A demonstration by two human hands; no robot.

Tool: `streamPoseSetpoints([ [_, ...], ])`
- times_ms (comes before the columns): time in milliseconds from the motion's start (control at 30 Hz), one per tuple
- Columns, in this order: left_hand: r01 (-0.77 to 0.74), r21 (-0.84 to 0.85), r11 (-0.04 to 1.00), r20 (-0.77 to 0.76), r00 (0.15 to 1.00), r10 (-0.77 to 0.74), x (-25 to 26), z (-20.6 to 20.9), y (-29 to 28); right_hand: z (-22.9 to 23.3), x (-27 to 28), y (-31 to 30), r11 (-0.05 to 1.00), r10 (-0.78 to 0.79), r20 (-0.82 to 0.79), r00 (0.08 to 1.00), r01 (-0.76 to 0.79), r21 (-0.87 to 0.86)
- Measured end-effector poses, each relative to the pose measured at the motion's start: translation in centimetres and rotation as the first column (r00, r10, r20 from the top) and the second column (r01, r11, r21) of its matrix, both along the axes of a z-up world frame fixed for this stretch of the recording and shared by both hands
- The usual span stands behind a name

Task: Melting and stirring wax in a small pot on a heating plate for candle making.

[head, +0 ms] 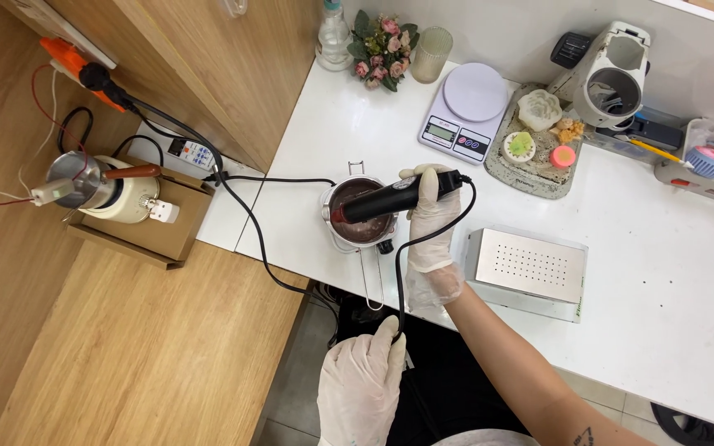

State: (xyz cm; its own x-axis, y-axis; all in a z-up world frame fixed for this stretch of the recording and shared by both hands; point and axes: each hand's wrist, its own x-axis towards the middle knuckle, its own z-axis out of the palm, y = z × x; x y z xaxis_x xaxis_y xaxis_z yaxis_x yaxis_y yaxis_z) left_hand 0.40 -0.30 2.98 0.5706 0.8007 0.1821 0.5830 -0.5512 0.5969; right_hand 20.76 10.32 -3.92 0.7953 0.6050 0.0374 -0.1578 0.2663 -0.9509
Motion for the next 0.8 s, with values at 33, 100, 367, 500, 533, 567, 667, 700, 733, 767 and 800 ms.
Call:
streamPoseSetpoints([
  [33,0.007,-0.034,0.999,-0.013,1.0,-0.007,0.1,0.0,0.0,-0.1,0.0,0.0,1.0,-0.002,0.008,1.0,0.002,0.006],
  [100,0.005,-0.032,0.999,-0.009,1.0,-0.005,-0.1,0.0,0.0,0.0,-0.1,0.0,1.0,-0.005,0.012,1.0,0.005,0.0],
  [367,-0.019,0.14,0.99,0.028,0.999,0.015,0.2,-3.7,-0.1,1.0,0.9,-0.9,0.999,0.013,0.37,0.929,0.002,-0.04],
  [500,0.054,-0.24,0.969,-0.406,0.901,-0.151,2.5,-11.7,1.3,-0.7,3.0,-0.2,1.0,0.01,0.478,0.878,-0.022,0.018],
  [533,0.051,-0.263,0.964,-0.406,0.9,-0.159,3.0,-13.7,2.2,-1.6,3.5,0.6,0.992,-0.004,0.461,0.887,-0.054,0.114],
  [567,0.004,-0.252,0.968,-0.415,0.903,-0.111,2.3,-14.7,2.1,-1.3,2.8,1.3,0.987,0.032,0.454,0.89,-0.1,0.126],
  [667,0.031,0.074,0.997,-0.191,0.982,-0.016,0.9,-14.2,1.8,-1.8,1.8,2.2,0.938,0.134,0.312,0.94,-0.222,0.266],
  [700,0.057,-0.011,0.998,-0.213,0.975,-0.058,1.1,-11.4,1.5,-1.9,2.4,1.4,0.968,0.082,0.366,0.927,-0.162,0.194],
  [733,0.084,-0.096,0.992,-0.233,0.967,-0.104,1.5,-8.8,1.4,-2.3,3.4,0.6,0.988,0.035,0.423,0.905,-0.096,0.124],
  [767,0.125,-0.134,0.983,-0.209,0.966,-0.151,1.1,-6.4,0.7,-1.0,3.0,0.3,0.995,0.017,0.44,0.898,-0.059,0.082],
  [800,0.151,-0.09,0.984,-0.216,0.962,-0.168,0.8,-4.2,0.3,-0.1,2.8,0.4,0.992,0.001,0.358,0.934,-0.047,0.12],
])
